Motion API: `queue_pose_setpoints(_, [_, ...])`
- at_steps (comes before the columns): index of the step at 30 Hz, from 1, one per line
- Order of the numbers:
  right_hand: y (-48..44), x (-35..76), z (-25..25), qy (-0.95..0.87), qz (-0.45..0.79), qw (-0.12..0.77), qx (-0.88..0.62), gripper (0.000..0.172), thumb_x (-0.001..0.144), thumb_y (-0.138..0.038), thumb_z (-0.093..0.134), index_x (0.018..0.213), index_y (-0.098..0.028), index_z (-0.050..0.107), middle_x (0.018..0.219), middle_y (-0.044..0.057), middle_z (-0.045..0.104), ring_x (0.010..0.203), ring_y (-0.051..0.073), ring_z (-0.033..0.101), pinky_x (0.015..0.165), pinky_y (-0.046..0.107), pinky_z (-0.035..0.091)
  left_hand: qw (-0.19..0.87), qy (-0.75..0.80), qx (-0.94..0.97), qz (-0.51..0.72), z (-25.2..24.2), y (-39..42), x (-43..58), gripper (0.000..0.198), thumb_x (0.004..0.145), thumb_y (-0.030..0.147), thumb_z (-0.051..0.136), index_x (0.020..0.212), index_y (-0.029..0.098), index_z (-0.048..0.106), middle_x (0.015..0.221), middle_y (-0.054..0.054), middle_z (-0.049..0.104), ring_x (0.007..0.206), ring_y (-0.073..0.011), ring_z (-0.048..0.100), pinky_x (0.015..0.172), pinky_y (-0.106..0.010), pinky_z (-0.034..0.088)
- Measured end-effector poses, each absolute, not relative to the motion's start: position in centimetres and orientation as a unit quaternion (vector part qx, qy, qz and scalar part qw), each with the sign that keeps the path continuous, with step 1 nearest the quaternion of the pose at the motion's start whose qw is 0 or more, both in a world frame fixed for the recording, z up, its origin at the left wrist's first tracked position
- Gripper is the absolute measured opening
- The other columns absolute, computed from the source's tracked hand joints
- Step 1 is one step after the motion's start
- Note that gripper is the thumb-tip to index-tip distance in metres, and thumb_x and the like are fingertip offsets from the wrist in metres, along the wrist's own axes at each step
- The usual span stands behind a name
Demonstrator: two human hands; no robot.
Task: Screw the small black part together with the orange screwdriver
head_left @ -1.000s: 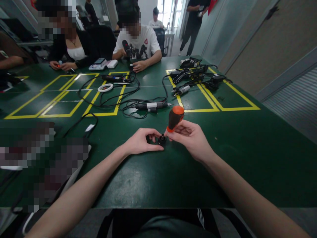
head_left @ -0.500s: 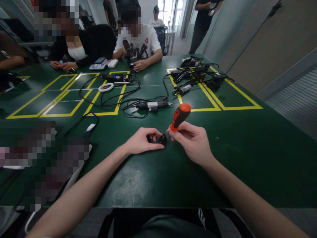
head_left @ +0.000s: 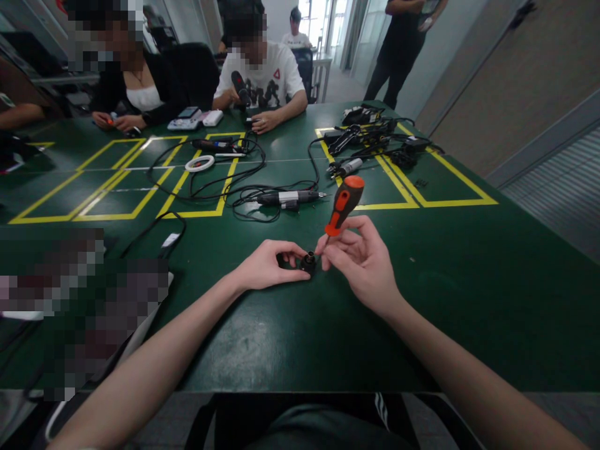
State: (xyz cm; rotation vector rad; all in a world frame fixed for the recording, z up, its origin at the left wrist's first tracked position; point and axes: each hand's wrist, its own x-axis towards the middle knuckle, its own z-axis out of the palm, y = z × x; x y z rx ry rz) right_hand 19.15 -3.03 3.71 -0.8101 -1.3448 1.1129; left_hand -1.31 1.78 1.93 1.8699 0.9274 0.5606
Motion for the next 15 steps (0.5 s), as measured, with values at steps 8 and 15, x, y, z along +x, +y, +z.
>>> queue_pose_setpoints(8, [-2.25, 19.24, 3.96, -0.585, 0.474, 0.573, -0.324, 0.036, 0.099, -0.058, 0.066, 0.104, -0.026, 0.051, 0.072, -0.007, 0.066, 0.053, 0.01, 0.061, 0.056, 0.025, 0.052, 0.473, 0.379, 0.762, 0.229, 1.92, 1.84, -1.27, 0.036, 0.074, 0.041, 0.088, 0.098, 0.015, 0.081, 0.081, -0.001, 0.073, 0.074, -0.0135, 0.059, 0.073, -0.026, 0.047])
queue_pose_setpoints(15, [-1.98, 19.25, 3.8, -0.598, 0.481, 0.55, -0.33, 0.039, 0.101, -0.062, 0.059, 0.115, -0.026, 0.056, 0.072, -0.005, 0.064, 0.055, 0.012, 0.057, 0.056, 0.028, 0.049, 0.478, 0.37, 0.765, 0.223, 1.79, 2.0, -1.39, 0.032, 0.075, 0.04, 0.088, 0.095, 0.016, 0.082, 0.086, -0.002, 0.077, 0.077, -0.0147, 0.063, 0.079, -0.028, 0.05])
